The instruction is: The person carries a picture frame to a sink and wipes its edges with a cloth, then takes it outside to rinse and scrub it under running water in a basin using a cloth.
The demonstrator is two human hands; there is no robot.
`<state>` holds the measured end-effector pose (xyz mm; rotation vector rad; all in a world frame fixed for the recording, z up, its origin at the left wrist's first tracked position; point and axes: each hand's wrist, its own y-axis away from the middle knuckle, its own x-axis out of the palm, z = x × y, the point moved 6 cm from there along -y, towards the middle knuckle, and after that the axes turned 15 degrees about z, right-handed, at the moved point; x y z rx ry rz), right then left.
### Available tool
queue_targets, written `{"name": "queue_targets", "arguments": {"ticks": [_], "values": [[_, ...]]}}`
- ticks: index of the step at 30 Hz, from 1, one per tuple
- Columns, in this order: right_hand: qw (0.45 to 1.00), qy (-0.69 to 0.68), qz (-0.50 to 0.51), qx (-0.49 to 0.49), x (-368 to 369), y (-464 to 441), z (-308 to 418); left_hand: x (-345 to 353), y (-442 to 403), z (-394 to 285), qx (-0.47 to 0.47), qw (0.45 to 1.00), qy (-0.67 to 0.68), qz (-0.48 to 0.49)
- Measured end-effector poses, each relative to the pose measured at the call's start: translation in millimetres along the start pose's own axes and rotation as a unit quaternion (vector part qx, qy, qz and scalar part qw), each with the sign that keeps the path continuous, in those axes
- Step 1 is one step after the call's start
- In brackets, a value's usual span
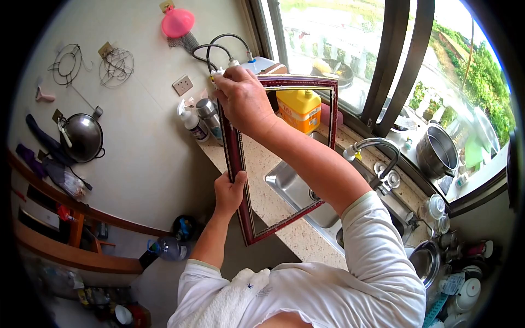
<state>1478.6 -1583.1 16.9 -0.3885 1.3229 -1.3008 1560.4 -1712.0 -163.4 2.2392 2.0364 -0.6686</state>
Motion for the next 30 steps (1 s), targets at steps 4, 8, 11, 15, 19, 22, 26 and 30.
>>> {"name": "queue_targets", "arguments": {"ticks": [4, 8, 11, 15, 19, 22, 26, 30], "values": [[0.998, 0.013, 0.05, -0.02, 14, 31, 14, -12, -3, 32, 0.019, 0.998, -0.057, -0.021], [0.992, -0.06, 0.102, -0.029, 40, 100, 27, -14, -12, 46, 0.017, 0.988, 0.155, 0.015], [0.986, -0.093, 0.137, -0.023, 55, 149, 38, -15, -16, 50, 0.029, 0.962, 0.272, -0.007], [0.98, -0.109, 0.164, -0.014, 75, 216, 48, -15, -21, 35, 0.018, 0.966, 0.256, 0.012], [0.983, -0.126, 0.137, -0.007, 75, 223, 40, -12, -18, 28, 0.026, 0.982, 0.189, -0.003], [0.985, -0.129, 0.117, -0.018, 70, 205, 34, -17, -23, 21, 0.089, 0.992, 0.092, -0.021], [0.982, -0.162, 0.1, -0.018, 68, 190, 35, -30, -24, 25, 0.074, 0.993, 0.092, 0.017], [0.982, -0.162, 0.095, -0.001, 78, 201, 36, -27, -15, 39, 0.064, 0.989, 0.134, 0.013]]}}
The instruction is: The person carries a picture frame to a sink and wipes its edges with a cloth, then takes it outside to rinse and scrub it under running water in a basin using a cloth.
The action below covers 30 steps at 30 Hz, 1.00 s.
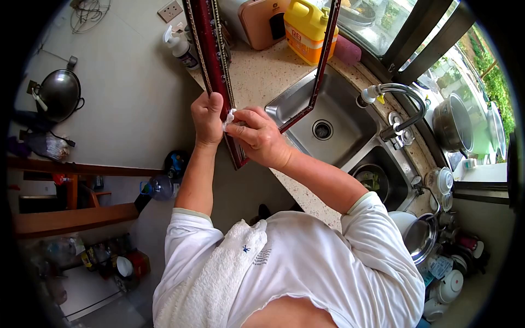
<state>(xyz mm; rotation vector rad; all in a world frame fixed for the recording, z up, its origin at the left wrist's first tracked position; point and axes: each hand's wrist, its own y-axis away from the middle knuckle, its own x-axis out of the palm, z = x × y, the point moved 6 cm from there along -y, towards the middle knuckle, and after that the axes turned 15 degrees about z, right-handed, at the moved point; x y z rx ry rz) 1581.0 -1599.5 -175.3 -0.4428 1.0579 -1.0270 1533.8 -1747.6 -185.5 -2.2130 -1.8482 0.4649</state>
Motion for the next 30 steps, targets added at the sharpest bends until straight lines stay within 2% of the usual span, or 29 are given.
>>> {"name": "queue_targets", "arguments": {"ticks": [1, 2, 5, 11, 16, 18, 27, 30], "values": [[1.0, -0.005, -0.001, 0.005, 4, 4, -2, 2, 2, 2, -0.018, 1.0, -0.007, 0.004], [1.0, -0.01, -0.001, 0.01, 9, 9, -3, 8, 6, 3, -0.042, 0.997, 0.061, -0.037], [0.999, -0.021, -0.007, 0.026, 19, 21, -4, 8, 14, 15, -0.047, 0.992, 0.084, -0.078], [0.995, -0.036, 0.051, 0.072, 57, 78, -5, 3, 30, 36, -0.044, 0.988, 0.135, -0.066], [0.986, -0.042, 0.125, 0.102, 97, 149, -13, -4, 33, 28, -0.019, 0.994, 0.068, -0.085], [0.982, -0.032, 0.144, 0.119, 105, 171, -20, -3, 32, 23, -0.004, 0.993, 0.081, -0.089], [0.983, -0.005, 0.133, 0.128, 81, 157, -8, -14, 26, 6, 0.003, 0.979, 0.112, -0.17], [0.983, -0.003, 0.115, 0.145, 67, 169, -31, -23, 28, 3, -0.01, 0.978, 0.109, -0.177]]}}
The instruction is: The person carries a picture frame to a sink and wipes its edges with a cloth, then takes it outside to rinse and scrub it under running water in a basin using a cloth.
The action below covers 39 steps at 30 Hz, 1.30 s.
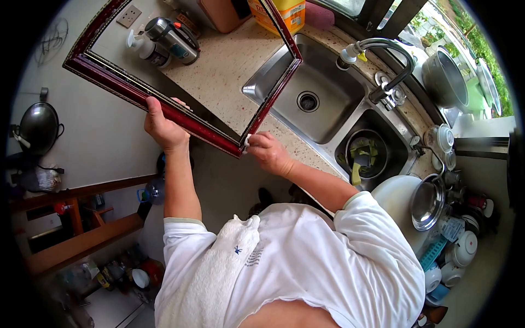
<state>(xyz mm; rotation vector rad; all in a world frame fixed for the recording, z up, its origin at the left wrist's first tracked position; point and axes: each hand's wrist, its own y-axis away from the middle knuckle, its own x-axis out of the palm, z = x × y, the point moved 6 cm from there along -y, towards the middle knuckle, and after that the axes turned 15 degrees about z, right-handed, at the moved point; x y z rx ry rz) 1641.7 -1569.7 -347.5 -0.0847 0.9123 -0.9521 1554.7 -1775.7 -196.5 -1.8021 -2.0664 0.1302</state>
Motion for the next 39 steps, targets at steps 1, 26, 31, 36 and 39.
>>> {"name": "queue_targets", "arguments": {"ticks": [1, 26, 31, 36, 39], "values": [[0.997, 0.022, -0.064, 0.023, -12, -1, -15, -3, 1, -3, -0.003, 1.0, -0.001, -0.005], [0.939, -0.173, -0.224, 0.196, -22, 7, 44, 9, 12, -38, 0.036, 0.994, 0.031, -0.098], [0.926, -0.206, -0.238, 0.208, -22, 11, 42, 16, 15, -41, 0.052, 0.992, 0.033, -0.109], [0.889, -0.245, -0.305, 0.237, -64, -7, 0, 10, 14, -40, 0.074, 0.99, 0.073, -0.094], [0.884, -0.197, -0.334, 0.26, -83, -22, -51, 14, 20, -42, 0.052, 0.995, 0.055, -0.063]]}}
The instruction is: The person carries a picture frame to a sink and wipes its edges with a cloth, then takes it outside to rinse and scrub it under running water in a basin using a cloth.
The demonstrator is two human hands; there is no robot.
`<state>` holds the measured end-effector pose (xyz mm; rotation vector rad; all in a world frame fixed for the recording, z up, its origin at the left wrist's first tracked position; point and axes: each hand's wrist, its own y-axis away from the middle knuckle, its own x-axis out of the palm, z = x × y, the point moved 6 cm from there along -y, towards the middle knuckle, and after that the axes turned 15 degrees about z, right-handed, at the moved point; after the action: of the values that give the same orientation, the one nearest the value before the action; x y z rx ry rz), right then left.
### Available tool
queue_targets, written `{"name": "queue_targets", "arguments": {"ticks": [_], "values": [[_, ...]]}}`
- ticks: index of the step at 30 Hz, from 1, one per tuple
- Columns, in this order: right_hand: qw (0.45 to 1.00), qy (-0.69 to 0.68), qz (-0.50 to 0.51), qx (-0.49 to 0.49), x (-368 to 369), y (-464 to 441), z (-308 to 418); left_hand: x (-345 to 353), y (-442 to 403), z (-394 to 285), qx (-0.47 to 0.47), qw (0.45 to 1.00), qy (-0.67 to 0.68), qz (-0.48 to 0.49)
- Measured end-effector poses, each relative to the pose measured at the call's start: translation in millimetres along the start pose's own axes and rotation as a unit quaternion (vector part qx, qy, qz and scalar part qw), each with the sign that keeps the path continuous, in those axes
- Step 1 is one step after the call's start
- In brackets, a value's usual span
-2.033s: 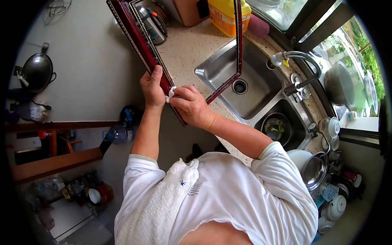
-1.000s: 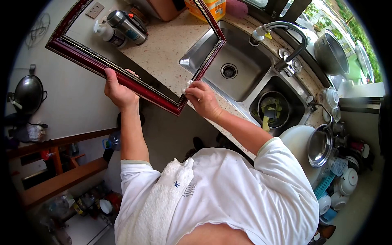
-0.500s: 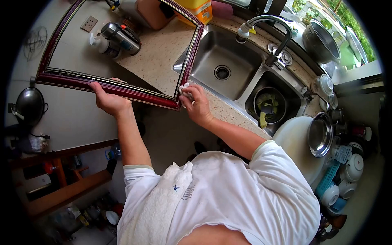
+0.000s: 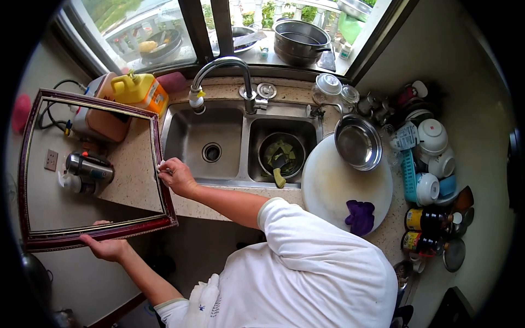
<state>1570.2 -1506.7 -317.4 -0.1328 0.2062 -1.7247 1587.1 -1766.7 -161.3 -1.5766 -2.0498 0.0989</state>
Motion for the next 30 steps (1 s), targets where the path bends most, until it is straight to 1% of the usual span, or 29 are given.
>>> {"name": "queue_targets", "arguments": {"ticks": [1, 2, 4, 6, 7, 8, 10, 11, 13, 14, 15, 16, 18, 19, 20, 21, 22, 23, 24, 25, 26, 28, 29, 30], "values": [[1.0, 0.009, -0.006, 0.006, -5, -2, -5, 0, 0, 1, 0.009, 1.0, 0.006, -0.002], [1.0, 0.017, -0.009, 0.011, -6, -2, -8, -1, -1, 3, 0.003, 1.0, 0.001, 0.023], [1.0, 0.016, -0.001, 0.018, 4, 11, -10, -3, 1, 3, -0.01, 1.0, 0.004, 0.02], [0.995, -0.041, 0.036, 0.08, 7, 32, -10, -7, 2, -1, -0.003, 0.999, -0.006, 0.054], [0.997, 0.062, 0.026, 0.04, 4, 31, -18, -7, 7, -4, -0.025, 0.997, -0.029, 0.066], [0.997, 0.05, 0.011, 0.052, -2, 26, -22, 2, 14, -12, -0.034, 0.998, -0.032, 0.042], [0.992, 0.049, 0.047, 0.107, -20, -5, -28, -9, 17, -18, -0.027, 0.992, -0.06, 0.105], [0.995, 0.06, 0.018, 0.08, -30, -24, -40, -16, 19, -23, -0.033, 0.99, -0.062, 0.119], [0.993, 0.071, 0.013, 0.096, -47, -67, -66, -25, 25, -32, -0.044, 0.986, -0.058, 0.149], [0.994, 0.021, 0.024, 0.109, -47, -91, -93, -21, 28, -42, -0.037, 0.984, -0.064, 0.164], [0.993, 0.012, 0.029, 0.111, -53, -106, -95, -25, 29, -46, -0.049, 0.985, -0.06, 0.154], [0.995, 0.038, 0.018, 0.095, -58, -113, -85, -29, 30, -49, -0.062, 0.986, -0.056, 0.144], [0.994, 0.016, 0.0, 0.112, -55, -114, -76, -36, 30, -51, -0.053, 0.984, -0.074, 0.155], [0.993, 0.038, -0.046, 0.103, -55, -107, -67, -39, 29, -51, -0.046, 0.983, -0.082, 0.16], [0.99, 0.06, -0.093, 0.089, -56, -101, -57, -42, 29, -48, -0.05, 0.988, -0.08, 0.125], [0.986, 0.056, -0.144, 0.058, -57, -103, -72, -38, 29, -46, -0.041, 0.989, -0.091, 0.113], [0.985, -0.037, -0.152, 0.075, -57, -100, -74, -35, 28, -45, -0.03, 0.989, -0.101, 0.101], [0.985, 0.011, -0.164, 0.048, -66, -89, -42, -37, 28, -39, -0.04, 0.992, -0.091, 0.083], [0.982, -0.015, -0.184, 0.034, -67, -88, -42, -36, 27, -35, -0.051, 0.987, -0.105, 0.11], [0.983, 0.002, -0.18, 0.017, -69, -86, -33, -32, 26, -34, -0.052, 0.987, -0.109, 0.107], [0.986, 0.024, -0.164, -0.019, -70, -86, -22, -27, 26, -32, -0.058, 0.986, -0.113, 0.104], [0.991, 0.044, -0.119, -0.051, -65, -90, 3, -25, 24, -32, -0.07, 0.982, -0.143, 0.103], [0.992, 0.041, -0.091, -0.076, -62, -93, 27, -26, 24, -31, -0.076, 0.98, -0.145, 0.111], [0.99, 0.055, -0.089, -0.097, -59, -101, 41, -23, 25, -20, -0.092, 0.978, -0.136, 0.13]]}}
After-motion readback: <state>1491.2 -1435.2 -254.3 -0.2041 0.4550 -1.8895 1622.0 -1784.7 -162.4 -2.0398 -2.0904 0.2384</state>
